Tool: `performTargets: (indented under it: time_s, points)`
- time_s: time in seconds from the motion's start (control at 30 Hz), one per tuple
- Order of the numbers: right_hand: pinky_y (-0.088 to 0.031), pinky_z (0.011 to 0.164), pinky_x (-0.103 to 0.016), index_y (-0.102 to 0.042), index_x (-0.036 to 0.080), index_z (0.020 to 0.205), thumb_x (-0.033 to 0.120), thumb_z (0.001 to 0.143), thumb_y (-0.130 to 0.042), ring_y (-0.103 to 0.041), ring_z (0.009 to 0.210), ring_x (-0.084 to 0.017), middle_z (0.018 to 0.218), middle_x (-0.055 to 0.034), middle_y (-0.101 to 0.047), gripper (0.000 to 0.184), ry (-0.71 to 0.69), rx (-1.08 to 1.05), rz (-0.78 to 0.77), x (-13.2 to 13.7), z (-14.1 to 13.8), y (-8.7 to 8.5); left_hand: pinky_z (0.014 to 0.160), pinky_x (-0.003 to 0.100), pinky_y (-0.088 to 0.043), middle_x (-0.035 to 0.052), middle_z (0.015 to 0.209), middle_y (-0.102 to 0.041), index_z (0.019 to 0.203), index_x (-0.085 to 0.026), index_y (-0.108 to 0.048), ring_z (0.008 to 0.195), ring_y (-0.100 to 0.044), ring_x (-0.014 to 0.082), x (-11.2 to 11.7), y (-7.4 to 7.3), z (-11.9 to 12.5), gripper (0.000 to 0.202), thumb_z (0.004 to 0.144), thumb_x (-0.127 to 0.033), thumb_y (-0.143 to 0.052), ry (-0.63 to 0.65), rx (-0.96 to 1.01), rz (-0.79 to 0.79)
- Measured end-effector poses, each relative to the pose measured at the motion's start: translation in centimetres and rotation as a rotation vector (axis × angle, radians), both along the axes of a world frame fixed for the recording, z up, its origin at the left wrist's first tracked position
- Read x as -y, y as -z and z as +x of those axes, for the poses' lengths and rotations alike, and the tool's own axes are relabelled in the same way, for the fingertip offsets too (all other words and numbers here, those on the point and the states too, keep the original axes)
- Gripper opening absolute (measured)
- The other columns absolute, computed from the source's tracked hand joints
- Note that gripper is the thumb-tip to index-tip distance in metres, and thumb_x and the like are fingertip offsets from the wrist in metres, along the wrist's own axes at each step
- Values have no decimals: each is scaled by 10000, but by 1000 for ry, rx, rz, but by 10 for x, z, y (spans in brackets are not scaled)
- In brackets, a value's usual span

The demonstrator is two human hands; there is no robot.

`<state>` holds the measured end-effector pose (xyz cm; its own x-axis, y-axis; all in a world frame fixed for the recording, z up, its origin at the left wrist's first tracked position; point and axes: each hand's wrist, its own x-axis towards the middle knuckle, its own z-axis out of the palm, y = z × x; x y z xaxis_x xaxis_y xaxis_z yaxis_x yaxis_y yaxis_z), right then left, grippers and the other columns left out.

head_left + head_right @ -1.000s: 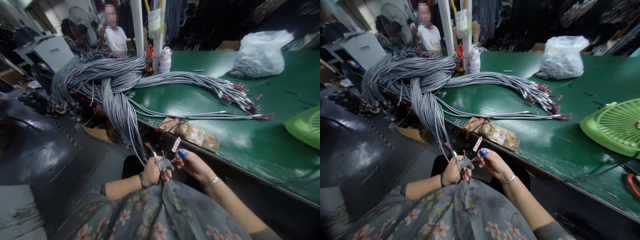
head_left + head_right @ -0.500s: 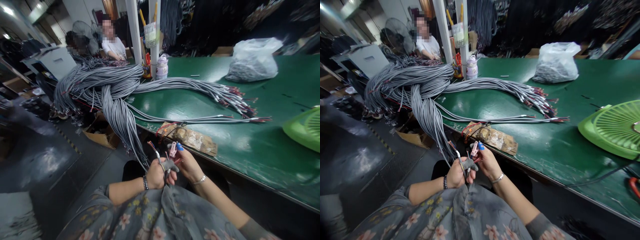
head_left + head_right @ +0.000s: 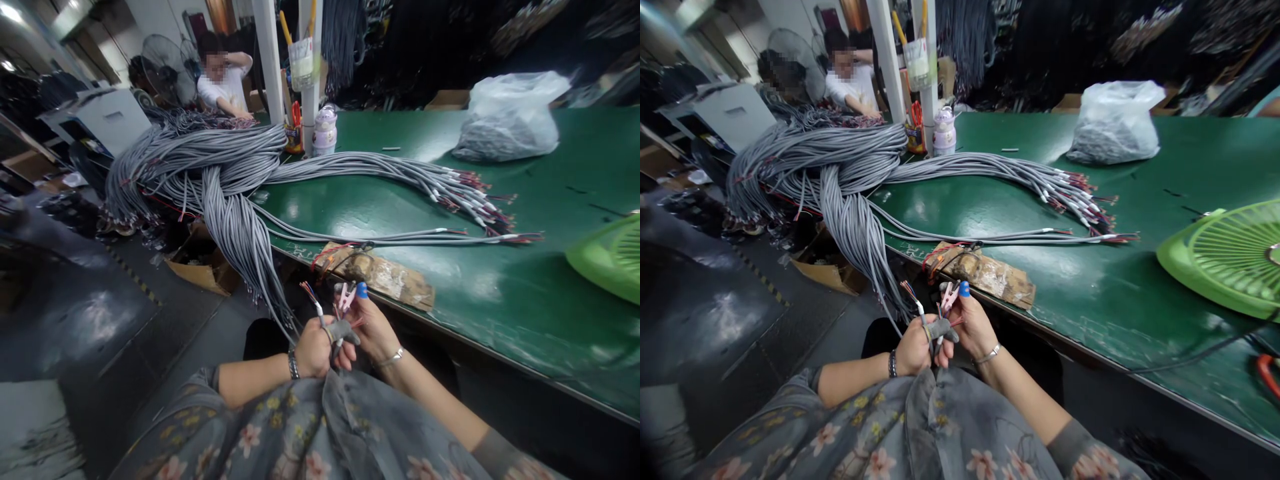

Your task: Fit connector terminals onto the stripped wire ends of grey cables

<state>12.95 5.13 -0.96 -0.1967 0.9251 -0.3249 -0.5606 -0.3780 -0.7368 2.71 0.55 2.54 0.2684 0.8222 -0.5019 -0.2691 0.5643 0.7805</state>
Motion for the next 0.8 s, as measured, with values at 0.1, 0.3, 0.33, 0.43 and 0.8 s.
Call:
performTargets:
  time_s: [0.1,0.3,0.33,0.43,0.8]
  points:
    - [-503,590,-307,-631,269,765,719,682,-558,-580,612,-179,695,-21,-633,463,-33,-41,-4,2,2,1,308,206,-252,8,406,-530,574,-143,-539,285,-446,96,2,0,-1,473,502,-586,-687,-16,2,-12]
    - [-501,571,-300,-658,245,796,633,756,-553,-578,598,-170,754,-32,-660,405,-126,-59,31,4,8,0,315,207,-264,7,408,-529,597,-133,-552,288,-453,100,10,1,-8,467,517,-570,-696,-44,24,-20]
    - [-500,570,-300,-660,245,803,591,760,-583,-573,588,-166,750,-26,-662,357,-116,-42,40,5,9,0,317,205,-261,5,410,-530,606,-131,-555,290,-452,96,10,1,-8,472,524,-575,-692,-61,24,-14]
    - [-495,551,-313,-665,237,786,554,752,-616,-558,554,-173,688,-23,-651,323,-91,-16,56,5,8,0,317,199,-242,2,414,-530,607,-134,-550,290,-447,88,10,0,-7,484,529,-594,-678,-120,25,3]
    - [-502,517,-382,-641,277,854,770,688,-466,-585,483,-220,609,-21,-644,549,-374,-61,16,4,10,10,314,201,-228,-4,428,-529,589,-153,-522,291,-436,78,0,2,4,483,520,-612,-653,-116,-18,2]
